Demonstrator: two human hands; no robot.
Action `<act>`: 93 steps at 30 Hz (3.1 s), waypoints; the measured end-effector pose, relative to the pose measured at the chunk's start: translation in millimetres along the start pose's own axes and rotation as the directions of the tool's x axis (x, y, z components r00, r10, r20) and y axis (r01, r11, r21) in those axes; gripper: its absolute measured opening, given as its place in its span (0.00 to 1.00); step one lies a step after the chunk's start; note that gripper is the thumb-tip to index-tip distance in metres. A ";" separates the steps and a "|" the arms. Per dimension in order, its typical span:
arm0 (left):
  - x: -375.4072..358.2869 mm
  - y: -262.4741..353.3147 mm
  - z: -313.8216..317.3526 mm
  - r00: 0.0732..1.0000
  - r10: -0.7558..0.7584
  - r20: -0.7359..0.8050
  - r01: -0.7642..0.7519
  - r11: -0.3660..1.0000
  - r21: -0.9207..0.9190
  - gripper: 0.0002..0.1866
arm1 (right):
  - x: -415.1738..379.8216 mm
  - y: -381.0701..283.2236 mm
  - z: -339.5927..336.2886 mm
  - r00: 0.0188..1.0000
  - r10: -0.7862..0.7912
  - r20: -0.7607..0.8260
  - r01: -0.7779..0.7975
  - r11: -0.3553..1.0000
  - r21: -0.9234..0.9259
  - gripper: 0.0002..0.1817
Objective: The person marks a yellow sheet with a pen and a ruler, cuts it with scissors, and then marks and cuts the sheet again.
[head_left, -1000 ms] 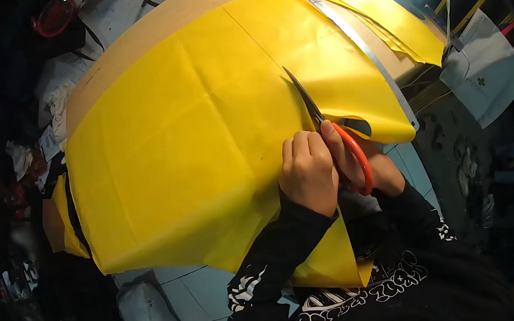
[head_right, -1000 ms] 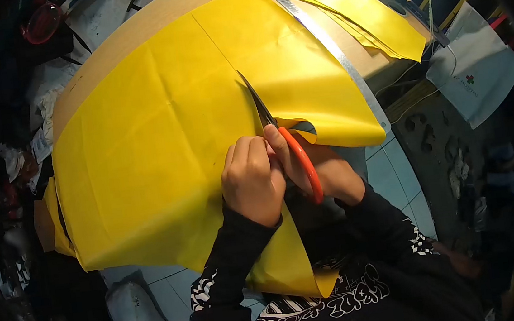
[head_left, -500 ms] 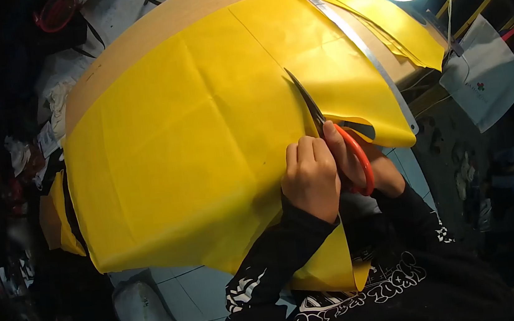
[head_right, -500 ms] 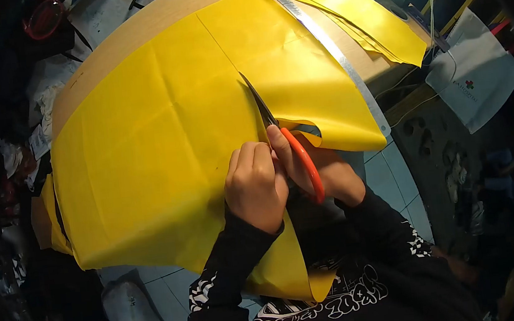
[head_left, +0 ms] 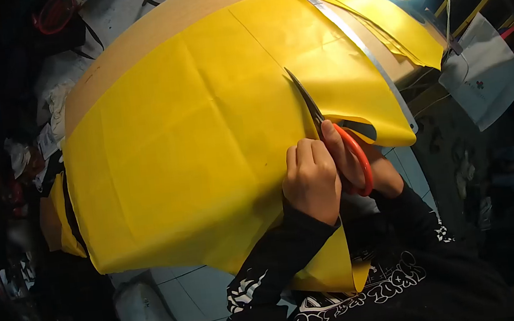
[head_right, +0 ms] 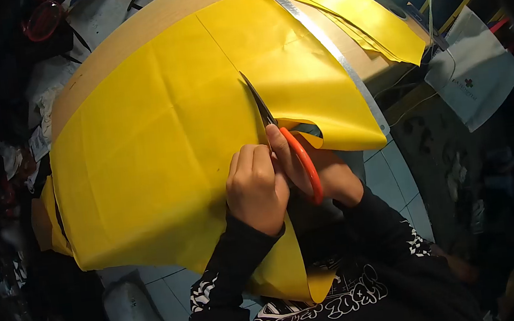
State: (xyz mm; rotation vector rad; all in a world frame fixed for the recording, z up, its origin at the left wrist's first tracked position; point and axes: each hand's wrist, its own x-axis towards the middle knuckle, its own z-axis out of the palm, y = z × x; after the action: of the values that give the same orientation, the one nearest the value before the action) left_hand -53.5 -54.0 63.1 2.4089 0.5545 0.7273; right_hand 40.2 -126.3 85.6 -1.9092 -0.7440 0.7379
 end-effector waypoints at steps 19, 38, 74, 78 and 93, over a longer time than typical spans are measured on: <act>-6.4 5.5 -8.1 1.000 0.001 0.007 -0.001 1.000 0.029 0.04 | 1.2 10.6 1.7 0.991 -0.129 -0.042 0.125 0.987 -0.101 0.25; -8.6 8.2 -8.9 0.999 -0.019 0.032 0.019 1.000 -0.003 0.05 | 3.1 14.5 2.5 0.986 -0.154 -0.065 0.147 0.984 -0.104 0.27; 41.6 -55.0 -36.5 1.000 0.011 0.018 -0.010 0.999 -0.052 0.13 | 0.9 4.7 -6.9 0.985 -0.154 -0.075 0.146 0.985 -0.097 0.16; 90.8 -99.8 -35.3 0.998 0.017 0.060 -0.036 0.940 0.340 0.28 | 7.5 28.0 2.6 0.884 -0.437 -0.166 0.407 0.894 -0.189 0.17; 81.4 -112.5 -25.1 0.966 -0.250 0.068 0.168 0.806 0.568 0.37 | 10.9 15.2 -19.3 0.962 -0.157 0.223 0.076 0.940 0.333 0.15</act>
State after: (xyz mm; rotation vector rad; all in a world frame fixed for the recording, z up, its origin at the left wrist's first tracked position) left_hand -30.9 83.6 41.9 2.8322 1.0814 0.3150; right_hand 64.4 -134.4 77.4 -1.4810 -0.8271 0.9696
